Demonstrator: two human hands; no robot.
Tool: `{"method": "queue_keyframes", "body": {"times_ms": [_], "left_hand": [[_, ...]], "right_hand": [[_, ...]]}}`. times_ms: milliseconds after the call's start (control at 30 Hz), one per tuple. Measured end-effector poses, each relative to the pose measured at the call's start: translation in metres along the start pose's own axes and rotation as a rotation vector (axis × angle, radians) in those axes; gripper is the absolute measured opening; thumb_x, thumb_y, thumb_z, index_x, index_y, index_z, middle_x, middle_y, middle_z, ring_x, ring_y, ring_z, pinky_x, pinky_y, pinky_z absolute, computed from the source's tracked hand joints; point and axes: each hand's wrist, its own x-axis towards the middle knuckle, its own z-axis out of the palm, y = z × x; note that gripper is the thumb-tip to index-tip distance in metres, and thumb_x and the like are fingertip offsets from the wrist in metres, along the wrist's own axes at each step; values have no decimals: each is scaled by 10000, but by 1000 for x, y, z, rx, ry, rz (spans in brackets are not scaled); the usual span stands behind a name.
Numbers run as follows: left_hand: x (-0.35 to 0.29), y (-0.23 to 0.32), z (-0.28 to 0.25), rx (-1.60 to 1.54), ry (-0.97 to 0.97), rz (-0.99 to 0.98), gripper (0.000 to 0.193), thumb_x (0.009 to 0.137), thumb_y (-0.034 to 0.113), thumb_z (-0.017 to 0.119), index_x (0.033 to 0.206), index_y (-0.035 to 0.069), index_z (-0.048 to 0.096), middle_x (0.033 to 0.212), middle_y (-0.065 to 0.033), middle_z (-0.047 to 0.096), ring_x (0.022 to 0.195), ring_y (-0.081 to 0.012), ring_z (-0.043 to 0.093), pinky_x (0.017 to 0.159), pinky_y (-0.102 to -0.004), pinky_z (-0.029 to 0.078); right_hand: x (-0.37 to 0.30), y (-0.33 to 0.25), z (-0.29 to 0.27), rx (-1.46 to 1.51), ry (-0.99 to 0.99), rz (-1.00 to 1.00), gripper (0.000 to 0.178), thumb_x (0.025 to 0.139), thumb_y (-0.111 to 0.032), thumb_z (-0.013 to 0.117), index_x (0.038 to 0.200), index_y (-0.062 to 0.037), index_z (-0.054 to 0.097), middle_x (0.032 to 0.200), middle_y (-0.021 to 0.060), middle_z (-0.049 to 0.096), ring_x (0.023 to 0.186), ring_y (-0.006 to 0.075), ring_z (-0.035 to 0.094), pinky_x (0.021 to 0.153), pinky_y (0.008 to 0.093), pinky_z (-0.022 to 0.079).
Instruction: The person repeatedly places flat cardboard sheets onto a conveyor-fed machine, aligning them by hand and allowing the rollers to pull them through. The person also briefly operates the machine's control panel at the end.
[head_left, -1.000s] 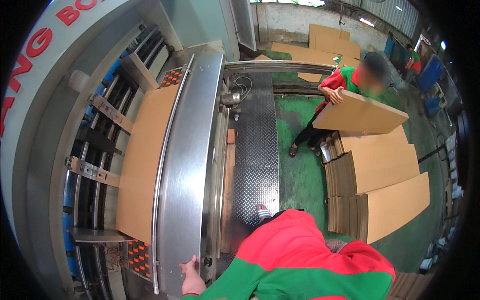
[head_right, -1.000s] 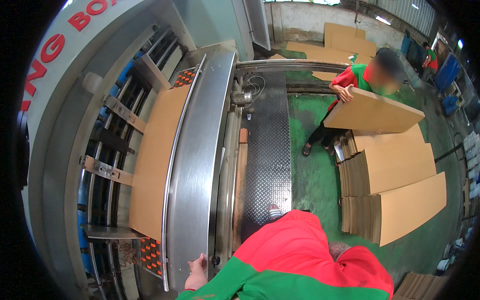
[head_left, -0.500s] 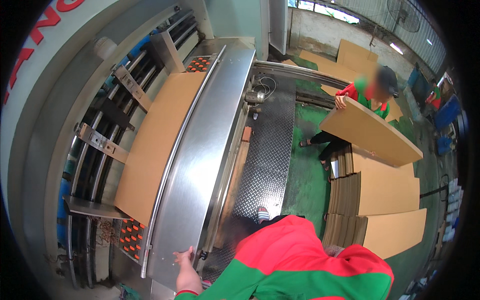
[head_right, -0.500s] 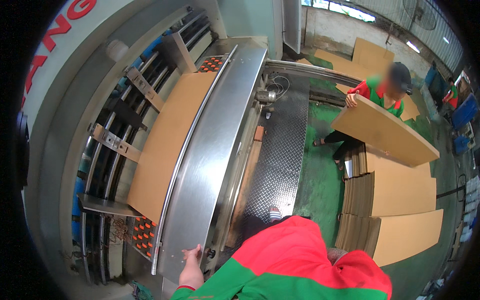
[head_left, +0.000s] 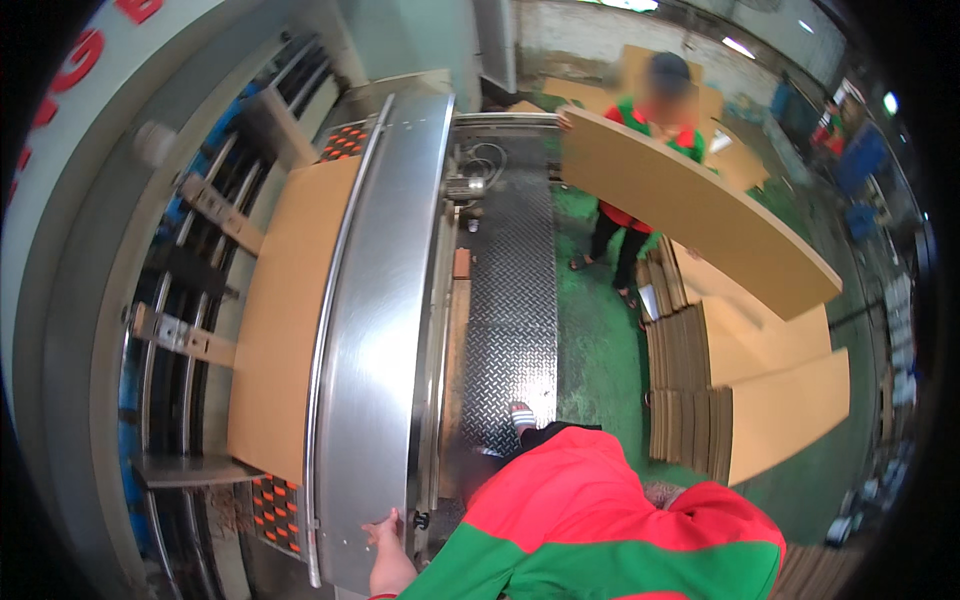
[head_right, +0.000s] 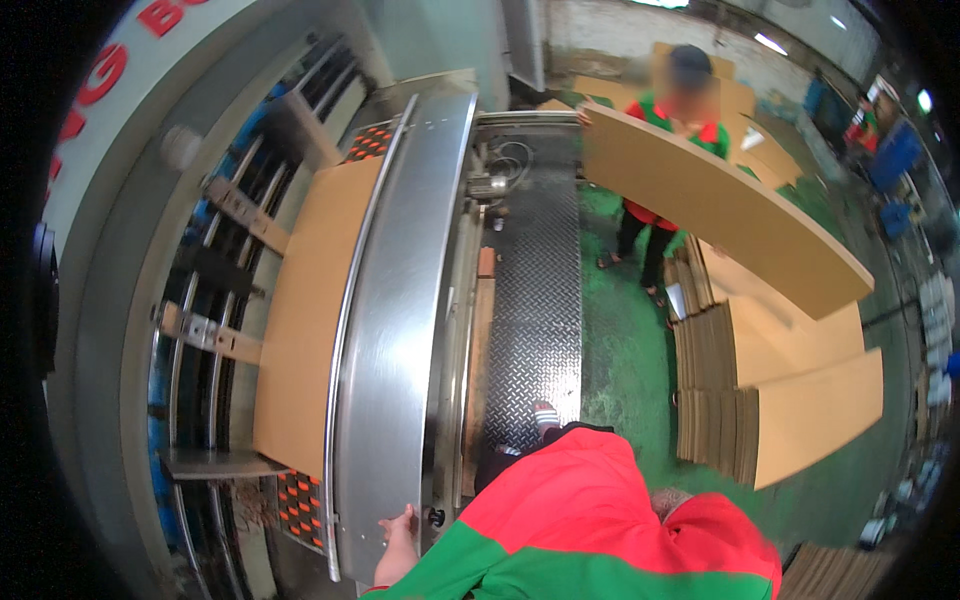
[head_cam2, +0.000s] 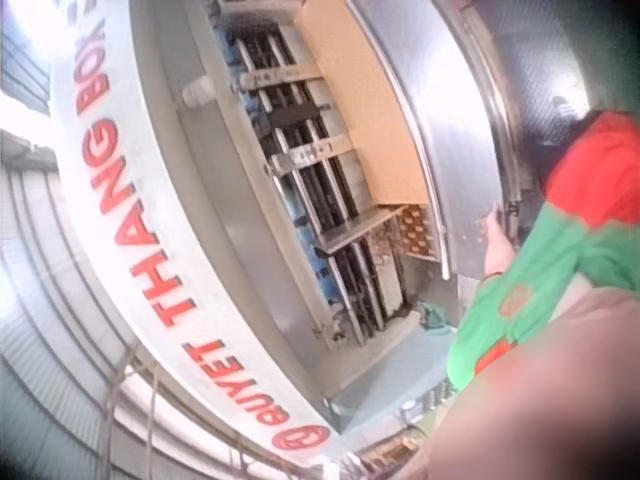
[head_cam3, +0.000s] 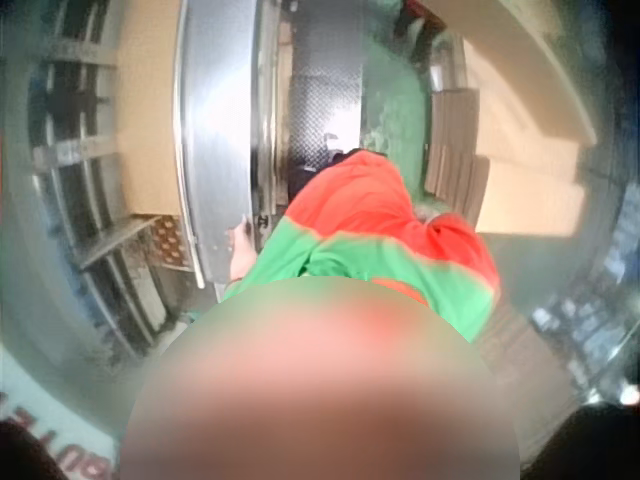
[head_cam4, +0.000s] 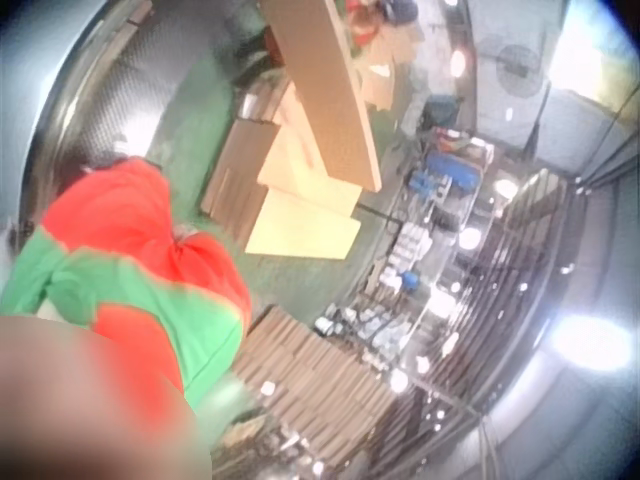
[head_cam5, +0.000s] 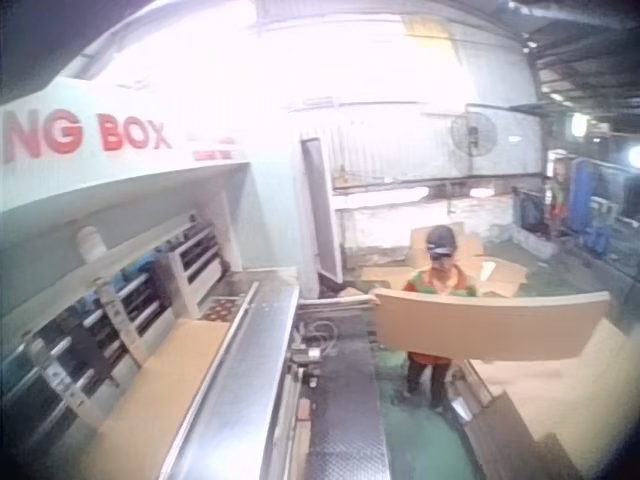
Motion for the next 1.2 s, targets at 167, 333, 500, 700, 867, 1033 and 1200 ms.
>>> {"method": "queue_keyframes", "body": {"times_ms": [167, 333, 500, 700, 867, 1033, 1200], "left_hand": [[-5, 3, -6, 49, -33, -9, 1468, 638, 473, 1004, 1699, 231, 19, 1718, -294, 37, 1538, -474, 302, 1242, -550, 353], [0, -4, 1, -61, -2, -11, 1398, 692, 423, 980, 1695, 191, 34, 1701, -311, 87, 1513, -502, 326, 1238, -556, 351], [-23, 15, 26, 46, 209, 545, 1021, 842, 317, 852, 1630, 15, 276, 1646, -341, 233, 1481, -506, 354, 1240, -542, 316], [-145, 92, 60, -552, -757, 1214, 970, 949, 240, 790, 1649, -13, 168, 1685, -253, 262, 1542, -368, 321, 1250, -480, 314], [-241, 166, 3, -436, -847, 1692, 1328, 706, 114, 924, 1681, 51, 26, 1729, -232, 160, 1600, -371, 190, 1302, -473, 193], [-268, 206, -31, -414, -501, 1686, 1427, 612, 210, 1001, 1661, 28, 51, 1676, -245, 241, 1547, -371, 284, 1273, -474, 262], [-201, 236, -29, -963, -273, 1304, 908, 766, 133, 934, 1484, 22, 390, 1371, -213, 568, 1250, -335, 566, 1091, -439, 431]], "right_hand": [[4, -30, 33, 62, 40, -54, 510, 929, -393, 640, 1304, -49, 663, 1305, 242, 685, 1206, 416, 654, 1018, 484, 519], [13, -71, 48, 108, 70, -86, 509, 931, -391, 637, 1301, -41, 663, 1309, 245, 682, 1211, 417, 652, 1024, 484, 516], [3, -86, 51, 100, 77, -73, 509, 934, -388, 633, 1297, -33, 663, 1313, 248, 679, 1216, 418, 649, 1030, 484, 513], [3, -91, 45, 34, 82, -55, 508, 937, -386, 629, 1292, -23, 663, 1318, 252, 676, 1221, 419, 646, 1037, 484, 509], [3, -104, 38, 8, 85, -53, 508, 940, -383, 626, 1289, -15, 664, 1322, 255, 673, 1226, 420, 643, 1043, 483, 506], [15, -116, 31, -39, 99, -76, 508, 943, -381, 623, 1285, -8, 664, 1326, 258, 671, 1231, 420, 641, 1049, 483, 503], [35, -142, -9, -122, 167, -118, 508, 945, -379, 619, 1281, 0, 664, 1330, 261, 668, 1235, 421, 638, 1055, 483, 500]]}}
